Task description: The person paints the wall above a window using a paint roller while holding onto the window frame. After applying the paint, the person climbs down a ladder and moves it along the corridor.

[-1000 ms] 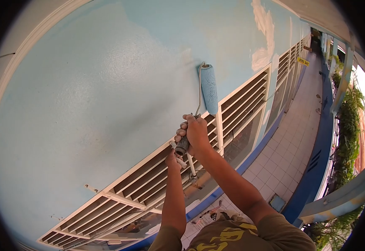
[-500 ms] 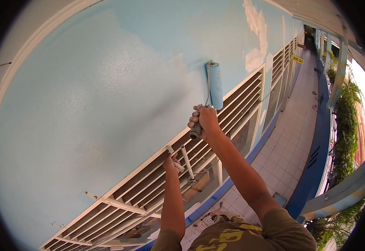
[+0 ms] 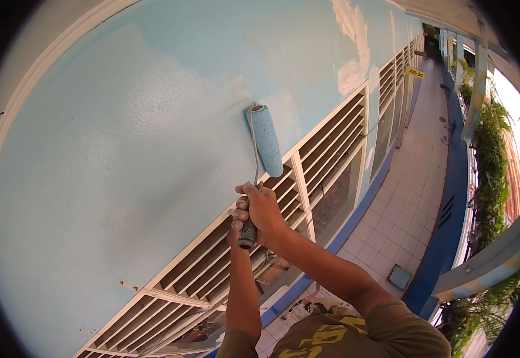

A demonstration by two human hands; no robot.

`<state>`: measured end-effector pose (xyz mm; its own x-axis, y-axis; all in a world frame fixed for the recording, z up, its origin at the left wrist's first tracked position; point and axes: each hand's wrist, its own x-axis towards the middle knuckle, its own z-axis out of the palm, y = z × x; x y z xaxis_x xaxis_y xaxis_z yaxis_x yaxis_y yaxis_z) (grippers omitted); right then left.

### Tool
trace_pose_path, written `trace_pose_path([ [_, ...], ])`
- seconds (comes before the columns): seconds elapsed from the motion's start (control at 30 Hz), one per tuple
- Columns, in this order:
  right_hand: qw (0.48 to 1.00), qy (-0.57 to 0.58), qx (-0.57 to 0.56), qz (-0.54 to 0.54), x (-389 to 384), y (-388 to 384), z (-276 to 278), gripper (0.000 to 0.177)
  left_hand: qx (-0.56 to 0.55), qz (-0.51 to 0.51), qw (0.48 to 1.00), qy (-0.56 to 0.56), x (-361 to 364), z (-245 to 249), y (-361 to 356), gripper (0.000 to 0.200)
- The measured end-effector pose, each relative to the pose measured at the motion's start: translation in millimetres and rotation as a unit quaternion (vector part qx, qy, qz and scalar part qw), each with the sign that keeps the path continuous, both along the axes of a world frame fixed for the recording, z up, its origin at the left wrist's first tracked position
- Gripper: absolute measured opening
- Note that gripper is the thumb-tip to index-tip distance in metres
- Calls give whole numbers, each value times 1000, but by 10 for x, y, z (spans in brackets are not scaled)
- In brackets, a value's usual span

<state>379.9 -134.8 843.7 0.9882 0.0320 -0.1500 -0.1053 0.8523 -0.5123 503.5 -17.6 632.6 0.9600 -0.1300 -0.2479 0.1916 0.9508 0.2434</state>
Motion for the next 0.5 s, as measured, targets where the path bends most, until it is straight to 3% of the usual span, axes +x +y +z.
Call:
trace_pose_path([
  [0.1, 1000, 2, 12, -13, 178, -270, -20, 18, 290, -9, 941, 172, 293, -510, 289, 27],
  [0.3, 998, -14, -16, -61, 793, -998, -182, 12, 266, 30, 949, 167, 311, -529, 250, 27],
  [0.43, 998, -17, -25, -63, 791, -979, -263, 12, 272, 41, 943, 185, 392, -608, 275, 27],
  [0.5, 998, -11, -40, -56, 584, -719, -270, 15, 281, -7, 945, 170, 441, -728, 350, 27],
])
